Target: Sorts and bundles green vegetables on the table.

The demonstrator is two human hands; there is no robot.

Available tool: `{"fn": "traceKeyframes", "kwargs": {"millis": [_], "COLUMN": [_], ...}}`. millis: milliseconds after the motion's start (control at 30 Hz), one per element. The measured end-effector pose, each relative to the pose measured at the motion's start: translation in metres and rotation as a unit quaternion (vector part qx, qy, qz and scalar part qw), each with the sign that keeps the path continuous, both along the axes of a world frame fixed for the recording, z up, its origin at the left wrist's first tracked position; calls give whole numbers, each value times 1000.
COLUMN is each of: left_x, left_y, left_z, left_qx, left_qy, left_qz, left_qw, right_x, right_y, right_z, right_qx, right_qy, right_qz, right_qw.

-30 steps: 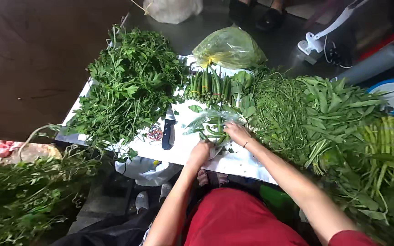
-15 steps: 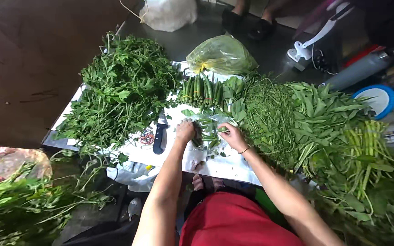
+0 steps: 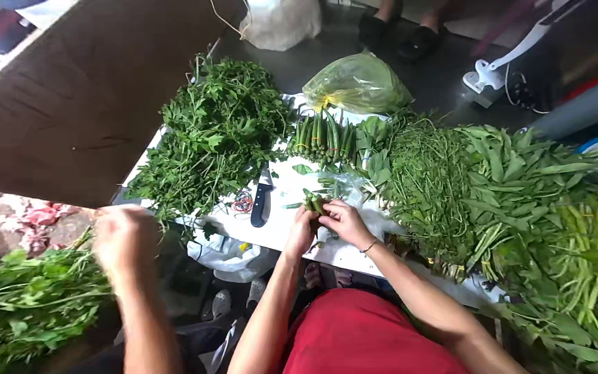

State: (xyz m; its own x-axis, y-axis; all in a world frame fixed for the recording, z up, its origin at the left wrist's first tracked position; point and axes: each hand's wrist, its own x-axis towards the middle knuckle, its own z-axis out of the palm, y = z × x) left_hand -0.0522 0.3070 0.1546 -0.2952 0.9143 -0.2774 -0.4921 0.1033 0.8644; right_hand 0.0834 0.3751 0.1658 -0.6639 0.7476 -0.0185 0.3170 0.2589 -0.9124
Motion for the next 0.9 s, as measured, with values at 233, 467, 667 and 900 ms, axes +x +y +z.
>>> {"fn": "traceKeyframes", "kwargs": {"millis": [233,467,667,900], "left_x": [3,-14,-15,-19], "left_y": [-52,-86,-84,-86], "left_z": [-21,-9,-3,6], "left_qx": [-4,-28,0,20], "left_qy": [4,-3,-67,-69], "left_qz": [108,193,185,171], "left_qw": [994,981,981,983], "right_x": [-15,3,-47,-111], "right_y": [-19,80,45,33], "right_z": [-2,-37,-33,-64], "right_qx": [-39,19,132,213], "right_qy": [-61,-234,-203,-289], "right_qz": [123,-25,99,179], "right_qw": [990,972,965,916]}}
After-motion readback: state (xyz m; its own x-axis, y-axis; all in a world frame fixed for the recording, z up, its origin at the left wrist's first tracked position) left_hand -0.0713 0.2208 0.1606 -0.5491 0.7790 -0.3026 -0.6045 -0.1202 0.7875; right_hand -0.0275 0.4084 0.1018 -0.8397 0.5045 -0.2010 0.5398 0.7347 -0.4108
